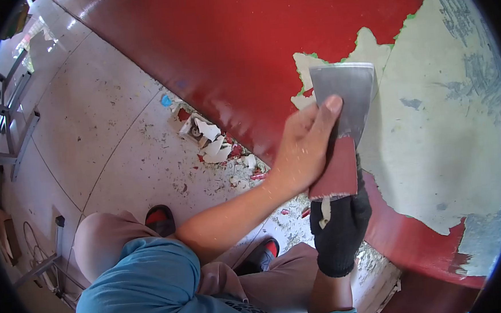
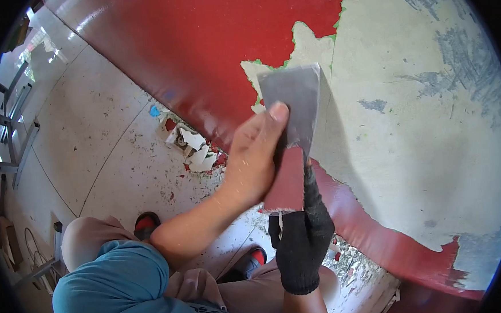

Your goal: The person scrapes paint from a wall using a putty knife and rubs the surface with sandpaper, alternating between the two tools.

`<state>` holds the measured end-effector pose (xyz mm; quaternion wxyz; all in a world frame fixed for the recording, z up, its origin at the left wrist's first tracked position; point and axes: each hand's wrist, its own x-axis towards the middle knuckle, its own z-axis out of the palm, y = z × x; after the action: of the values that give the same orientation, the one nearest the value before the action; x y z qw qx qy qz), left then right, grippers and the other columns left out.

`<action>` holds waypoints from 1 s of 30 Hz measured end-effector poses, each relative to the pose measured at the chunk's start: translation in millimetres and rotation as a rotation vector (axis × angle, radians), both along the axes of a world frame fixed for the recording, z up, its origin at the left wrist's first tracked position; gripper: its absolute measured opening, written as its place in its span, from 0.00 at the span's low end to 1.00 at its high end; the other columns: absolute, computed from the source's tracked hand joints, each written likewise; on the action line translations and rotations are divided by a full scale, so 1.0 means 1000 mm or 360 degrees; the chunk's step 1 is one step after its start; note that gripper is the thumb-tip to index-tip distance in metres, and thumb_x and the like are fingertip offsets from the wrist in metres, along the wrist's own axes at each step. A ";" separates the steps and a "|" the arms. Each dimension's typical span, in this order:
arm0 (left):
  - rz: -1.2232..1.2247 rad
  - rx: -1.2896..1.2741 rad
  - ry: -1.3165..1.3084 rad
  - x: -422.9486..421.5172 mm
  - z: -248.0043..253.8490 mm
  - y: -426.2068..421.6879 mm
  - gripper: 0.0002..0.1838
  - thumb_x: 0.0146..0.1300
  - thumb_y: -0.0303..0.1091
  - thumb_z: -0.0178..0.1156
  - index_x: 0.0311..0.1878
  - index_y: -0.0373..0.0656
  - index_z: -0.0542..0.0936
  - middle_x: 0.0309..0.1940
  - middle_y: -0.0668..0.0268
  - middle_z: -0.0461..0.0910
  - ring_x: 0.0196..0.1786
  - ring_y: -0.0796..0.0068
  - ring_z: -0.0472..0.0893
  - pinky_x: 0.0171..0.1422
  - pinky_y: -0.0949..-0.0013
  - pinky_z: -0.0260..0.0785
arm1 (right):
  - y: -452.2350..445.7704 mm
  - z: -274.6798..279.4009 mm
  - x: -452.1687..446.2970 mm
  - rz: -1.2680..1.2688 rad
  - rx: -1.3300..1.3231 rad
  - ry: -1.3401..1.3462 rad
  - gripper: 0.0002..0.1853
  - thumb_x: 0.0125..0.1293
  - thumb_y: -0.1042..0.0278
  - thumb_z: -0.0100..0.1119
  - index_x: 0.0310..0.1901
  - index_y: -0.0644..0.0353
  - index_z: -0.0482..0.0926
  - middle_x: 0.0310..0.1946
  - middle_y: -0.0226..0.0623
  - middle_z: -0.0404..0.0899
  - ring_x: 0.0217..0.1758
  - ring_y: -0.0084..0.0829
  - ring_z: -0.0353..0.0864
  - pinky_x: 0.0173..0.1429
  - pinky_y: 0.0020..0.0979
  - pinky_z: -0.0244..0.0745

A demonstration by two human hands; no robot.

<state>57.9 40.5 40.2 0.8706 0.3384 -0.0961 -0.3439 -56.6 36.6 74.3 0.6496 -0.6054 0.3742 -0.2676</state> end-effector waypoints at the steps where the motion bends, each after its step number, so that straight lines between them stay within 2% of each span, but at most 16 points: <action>1: -0.0010 0.0013 -0.0002 0.009 0.007 0.003 0.23 0.71 0.51 0.48 0.35 0.36 0.75 0.26 0.75 0.73 0.32 0.89 0.69 0.37 0.80 0.64 | 0.001 0.003 0.005 -0.0025 0.0005 -0.0001 0.19 0.61 0.74 0.57 0.55 0.65 0.73 0.45 0.42 0.78 0.37 0.29 0.78 0.38 0.27 0.73; 2: -0.0039 -0.0060 0.0078 0.016 0.012 0.005 0.24 0.70 0.51 0.48 0.35 0.35 0.75 0.25 0.74 0.73 0.32 0.88 0.69 0.38 0.79 0.64 | -0.009 -0.014 0.005 0.0218 -0.1444 0.0407 0.19 0.65 0.69 0.53 0.57 0.64 0.72 0.46 0.39 0.77 0.30 0.26 0.77 0.32 0.24 0.72; 3: -0.0064 -0.0125 0.0180 0.017 0.013 0.010 0.25 0.70 0.52 0.48 0.35 0.35 0.75 0.25 0.74 0.73 0.32 0.88 0.69 0.38 0.78 0.64 | -0.002 -0.023 -0.006 0.0216 -0.1399 0.0442 0.19 0.65 0.69 0.53 0.57 0.64 0.72 0.46 0.39 0.77 0.30 0.26 0.77 0.32 0.24 0.72; 5: 0.0231 0.0108 -0.0299 0.008 -0.002 0.003 0.26 0.70 0.52 0.48 0.34 0.34 0.75 0.23 0.74 0.71 0.30 0.87 0.68 0.34 0.78 0.63 | 0.007 -0.030 -0.016 0.0138 -0.0519 0.0112 0.24 0.66 0.74 0.49 0.64 0.63 0.64 0.53 0.33 0.74 0.27 0.16 0.71 0.27 0.17 0.65; 6: 0.0115 0.0024 -0.0140 -0.003 -0.009 0.000 0.25 0.70 0.51 0.48 0.33 0.34 0.76 0.23 0.74 0.71 0.29 0.87 0.68 0.33 0.78 0.63 | 0.006 -0.028 -0.015 0.0118 -0.0104 -0.0048 0.26 0.67 0.76 0.47 0.67 0.62 0.60 0.57 0.30 0.73 0.26 0.10 0.68 0.24 0.14 0.62; 9: -0.0119 -0.0043 0.0021 0.005 -0.016 0.004 0.24 0.70 0.50 0.50 0.32 0.34 0.76 0.24 0.74 0.72 0.29 0.88 0.68 0.33 0.78 0.63 | 0.009 -0.012 -0.003 -0.0038 -0.0084 -0.0020 0.27 0.67 0.76 0.46 0.68 0.62 0.59 0.56 0.30 0.74 0.26 0.11 0.68 0.24 0.14 0.62; 10: -0.0257 -0.0086 0.0014 0.014 -0.015 0.006 0.23 0.69 0.51 0.51 0.34 0.35 0.76 0.25 0.70 0.75 0.28 0.84 0.73 0.32 0.77 0.67 | 0.010 -0.014 -0.003 0.0018 -0.0497 0.0275 0.27 0.67 0.75 0.46 0.68 0.61 0.58 0.52 0.30 0.74 0.24 0.12 0.66 0.23 0.15 0.61; 11: -0.0410 -0.0120 0.0029 0.015 -0.013 0.011 0.23 0.68 0.51 0.51 0.36 0.36 0.77 0.27 0.65 0.79 0.27 0.80 0.78 0.32 0.76 0.70 | 0.014 -0.017 -0.009 0.0000 -0.0458 0.0316 0.27 0.67 0.75 0.46 0.68 0.61 0.58 0.52 0.30 0.74 0.24 0.12 0.66 0.23 0.15 0.61; 17: -0.0238 -0.0150 -0.0023 0.004 -0.012 0.001 0.24 0.68 0.53 0.50 0.34 0.38 0.76 0.23 0.64 0.79 0.23 0.78 0.78 0.28 0.76 0.70 | 0.009 -0.014 -0.015 0.0019 -0.0363 0.0271 0.27 0.68 0.73 0.48 0.68 0.59 0.59 0.43 0.29 0.79 0.21 0.13 0.65 0.23 0.17 0.61; 19: -0.0316 -0.0158 0.0009 0.007 -0.007 0.004 0.23 0.69 0.52 0.50 0.35 0.37 0.76 0.22 0.66 0.78 0.24 0.79 0.78 0.29 0.76 0.70 | 0.008 -0.018 -0.020 0.0008 -0.0429 0.0299 0.26 0.68 0.73 0.47 0.68 0.59 0.60 0.46 0.29 0.78 0.22 0.13 0.65 0.23 0.17 0.61; 20: -0.0284 -0.0190 0.0244 -0.001 0.006 0.010 0.23 0.70 0.49 0.50 0.32 0.36 0.77 0.25 0.73 0.74 0.28 0.88 0.70 0.30 0.80 0.63 | 0.008 -0.020 -0.023 0.0023 -0.0501 0.0323 0.26 0.68 0.74 0.47 0.68 0.59 0.60 0.49 0.30 0.77 0.22 0.13 0.65 0.23 0.17 0.61; 22: -0.0208 -0.0133 0.0141 -0.013 -0.005 0.002 0.23 0.70 0.49 0.50 0.33 0.36 0.76 0.25 0.71 0.75 0.27 0.87 0.72 0.30 0.79 0.65 | 0.007 -0.016 -0.018 0.0048 -0.0606 0.0292 0.26 0.68 0.74 0.46 0.68 0.59 0.60 0.51 0.30 0.76 0.23 0.12 0.65 0.23 0.16 0.62; 25: -0.0216 -0.0151 0.0147 0.000 0.006 0.005 0.23 0.70 0.51 0.49 0.36 0.35 0.76 0.27 0.68 0.76 0.28 0.84 0.76 0.31 0.77 0.70 | 0.006 0.000 -0.006 0.0075 -0.0164 0.0007 0.25 0.69 0.74 0.46 0.67 0.62 0.61 0.54 0.29 0.74 0.24 0.11 0.66 0.24 0.15 0.62; 27: -0.0197 -0.0209 0.0147 0.001 0.005 0.005 0.24 0.69 0.52 0.49 0.36 0.35 0.76 0.27 0.69 0.76 0.27 0.84 0.75 0.32 0.77 0.69 | 0.008 -0.006 -0.007 -0.0007 -0.0094 0.0038 0.25 0.68 0.75 0.45 0.67 0.63 0.61 0.51 0.27 0.75 0.23 0.11 0.64 0.25 0.15 0.61; 29: -0.0081 -0.0132 0.0035 -0.006 0.000 -0.001 0.25 0.69 0.53 0.49 0.36 0.35 0.76 0.27 0.69 0.76 0.28 0.85 0.74 0.33 0.77 0.68 | 0.006 -0.016 -0.010 -0.0039 -0.0322 0.0056 0.24 0.68 0.73 0.43 0.65 0.62 0.63 0.20 0.27 0.70 0.13 0.14 0.60 0.15 0.18 0.55; 30: -0.0086 -0.0106 0.0029 -0.007 0.003 0.000 0.25 0.69 0.54 0.49 0.36 0.36 0.76 0.27 0.70 0.76 0.29 0.86 0.73 0.34 0.78 0.66 | 0.007 -0.014 -0.007 0.0036 -0.0544 0.0096 0.21 0.68 0.73 0.43 0.62 0.64 0.67 0.21 0.28 0.70 0.13 0.14 0.60 0.15 0.18 0.55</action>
<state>50.7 40.6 42.7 0.8727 0.3033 -0.1087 -0.3670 -63.8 43.6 60.3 0.5286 -0.7189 0.3358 -0.3017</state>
